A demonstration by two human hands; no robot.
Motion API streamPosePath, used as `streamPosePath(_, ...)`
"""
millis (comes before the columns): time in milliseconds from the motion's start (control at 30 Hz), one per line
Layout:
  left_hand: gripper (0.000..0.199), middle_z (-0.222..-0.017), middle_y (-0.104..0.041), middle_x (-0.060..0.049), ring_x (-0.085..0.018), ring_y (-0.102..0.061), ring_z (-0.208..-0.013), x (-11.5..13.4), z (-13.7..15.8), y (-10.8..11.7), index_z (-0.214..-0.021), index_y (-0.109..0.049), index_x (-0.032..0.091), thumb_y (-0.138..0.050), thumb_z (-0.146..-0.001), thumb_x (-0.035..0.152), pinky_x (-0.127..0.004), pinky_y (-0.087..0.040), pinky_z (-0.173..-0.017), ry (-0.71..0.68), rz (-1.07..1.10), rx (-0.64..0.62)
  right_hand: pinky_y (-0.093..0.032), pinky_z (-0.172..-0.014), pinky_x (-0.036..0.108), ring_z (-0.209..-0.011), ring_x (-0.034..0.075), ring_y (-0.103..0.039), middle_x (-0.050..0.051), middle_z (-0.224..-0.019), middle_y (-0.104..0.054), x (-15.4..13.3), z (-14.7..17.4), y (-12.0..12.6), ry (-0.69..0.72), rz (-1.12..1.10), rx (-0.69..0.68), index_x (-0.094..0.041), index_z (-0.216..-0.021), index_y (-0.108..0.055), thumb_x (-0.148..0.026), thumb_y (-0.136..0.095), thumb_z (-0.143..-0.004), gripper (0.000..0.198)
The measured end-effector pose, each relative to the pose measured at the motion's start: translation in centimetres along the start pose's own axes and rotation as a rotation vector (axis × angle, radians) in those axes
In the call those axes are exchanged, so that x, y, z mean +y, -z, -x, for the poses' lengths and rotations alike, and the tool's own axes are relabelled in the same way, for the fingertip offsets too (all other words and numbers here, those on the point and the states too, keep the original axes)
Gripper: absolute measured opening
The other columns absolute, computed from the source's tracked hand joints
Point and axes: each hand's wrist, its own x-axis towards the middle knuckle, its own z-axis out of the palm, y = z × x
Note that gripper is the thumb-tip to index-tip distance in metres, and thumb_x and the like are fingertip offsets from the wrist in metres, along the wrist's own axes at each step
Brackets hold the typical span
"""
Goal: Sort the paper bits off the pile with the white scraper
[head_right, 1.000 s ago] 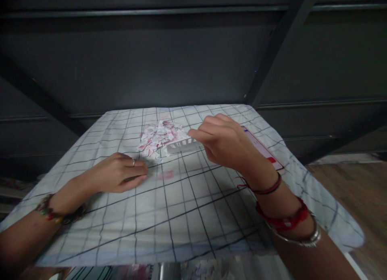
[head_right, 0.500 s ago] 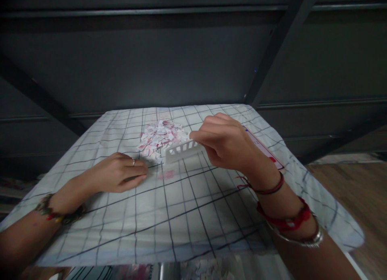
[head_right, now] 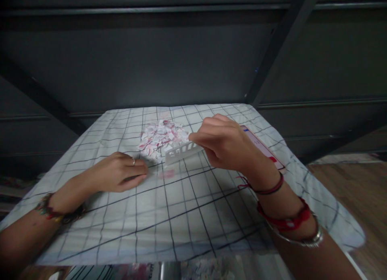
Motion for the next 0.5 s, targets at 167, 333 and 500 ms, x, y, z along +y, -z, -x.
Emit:
streamPosePath(167,0.031,-0.067,-0.063,0.000,-0.011,-0.054,-0.049,0.00,0.07,-0.02,-0.073,-0.057,0.018,-0.034,-0.093,0.024,-0.026,-0.038,-0.049,0.001,-0.025,0.005,-0.037,-0.061,0.028,-0.063,0.015,-0.048,0.000,-0.060,-0.052,0.15,0.05,0.09,-0.022,0.110,-0.012,-0.021,-0.073,-0.058,-0.008,-0.042,-0.076,0.020)
streamPosePath(333,0.031,-0.069,-0.064,0.000,-0.011,-0.055,-0.051,0.01,0.10,-0.02,-0.074,-0.057,0.018,-0.034,-0.093,0.024,-0.026,-0.039,-0.050,0.005,-0.020,0.000,-0.037,-0.062,0.028,-0.063,0.014,-0.048,0.000,-0.061,-0.053,0.14,0.05,0.10,-0.033,0.106,-0.032,-0.020,-0.073,-0.059,-0.008,-0.041,-0.077,0.021)
streamPosePath(500,0.031,-0.070,-0.065,0.000,-0.011,-0.054,-0.050,0.00,0.08,0.00,-0.074,-0.057,0.018,-0.033,-0.093,0.024,-0.027,-0.039,-0.048,0.007,-0.020,-0.007,-0.035,-0.061,0.028,-0.063,0.015,-0.046,0.000,-0.059,-0.053,-0.02,-0.11,0.00,-0.075,0.211,-0.061,-0.020,-0.071,-0.059,-0.008,-0.041,-0.076,0.023)
